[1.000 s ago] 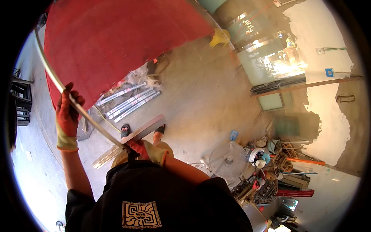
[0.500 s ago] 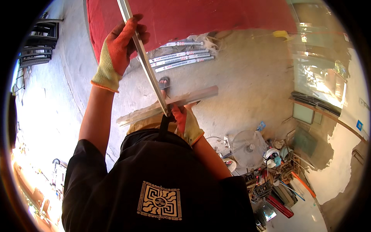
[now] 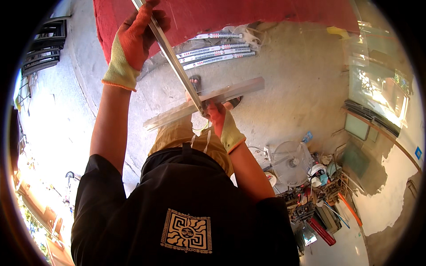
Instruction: The person measures a large sheet of glass on a table using a tape measure and a large wooden T-square, then marks the glass with a purple marker.
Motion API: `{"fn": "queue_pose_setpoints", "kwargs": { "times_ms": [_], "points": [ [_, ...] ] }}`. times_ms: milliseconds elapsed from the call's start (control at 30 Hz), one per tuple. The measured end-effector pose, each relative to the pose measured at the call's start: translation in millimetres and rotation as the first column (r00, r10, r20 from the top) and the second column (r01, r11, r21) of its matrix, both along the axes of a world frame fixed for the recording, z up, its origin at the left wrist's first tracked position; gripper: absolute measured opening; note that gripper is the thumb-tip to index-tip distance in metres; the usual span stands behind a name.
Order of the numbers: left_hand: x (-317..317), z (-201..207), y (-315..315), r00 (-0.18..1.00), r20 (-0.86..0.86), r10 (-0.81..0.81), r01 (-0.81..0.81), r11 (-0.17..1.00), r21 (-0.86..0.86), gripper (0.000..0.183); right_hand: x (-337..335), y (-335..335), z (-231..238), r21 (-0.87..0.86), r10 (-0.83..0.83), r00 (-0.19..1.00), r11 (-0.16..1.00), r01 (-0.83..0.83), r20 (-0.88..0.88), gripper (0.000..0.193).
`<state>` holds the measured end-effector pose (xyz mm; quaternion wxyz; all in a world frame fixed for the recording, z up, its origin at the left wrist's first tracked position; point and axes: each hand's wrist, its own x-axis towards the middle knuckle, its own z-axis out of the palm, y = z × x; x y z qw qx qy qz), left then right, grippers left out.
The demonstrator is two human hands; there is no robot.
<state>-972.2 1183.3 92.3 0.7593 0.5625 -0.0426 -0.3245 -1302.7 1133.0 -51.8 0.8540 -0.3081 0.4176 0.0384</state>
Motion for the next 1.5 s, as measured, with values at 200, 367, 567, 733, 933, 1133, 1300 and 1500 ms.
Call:
{"fn": "queue_pose_setpoints", "kwargs": {
  "times_ms": [200,367,567,733,933,1133,1300,1500],
  "points": [
    [9,-8,-6,1.0,-0.023,0.012,-0.013,1.0,-0.029,0.04,18,-11,10,-0.013,-0.013,1.0,1.0,0.013,0.024,0.05],
    [16,-11,-13,0.997,-0.081,-0.01,0.006,0.999,-0.042,0.038,10,-14,-6,-0.056,0.018,1.0,0.998,-0.017,0.015,0.05],
    [24,-16,-26,0.994,-0.086,-0.065,0.06,0.997,-0.054,0.037,8,-4,-19,-0.118,-0.118,0.989,0.987,0.107,-0.088,0.045],
    [34,-36,-52,0.968,-0.17,-0.185,0.162,0.977,-0.14,0.034,-3,-29,-25,-0.009,-0.364,0.927,0.931,0.365,-0.088,0.041],
    [38,-64,-135,0.917,-0.161,-0.364,0.349,0.93,-0.115,0.041,7,-84,-6,-0.146,-0.469,0.879,0.879,0.454,-0.086,0.046],
    [24,-21,-98,0.983,-0.045,-0.178,0.183,0.964,0.192,0.033,8,-33,0,-0.266,-0.219,0.966,0.947,0.178,-0.134,0.054],
    [29,-68,-37,0.969,-0.166,0.183,-0.147,0.967,0.206,0.04,12,39,-32,-0.136,-0.18,0.973,0.978,0.161,-0.143,0.05],
    [29,-86,-86,0.978,-0.192,-0.081,0.095,0.993,0.067,0.045,-17,-21,-100,-0.295,-0.375,0.908,0.903,0.312,-0.187,0.06]
  ]
}}
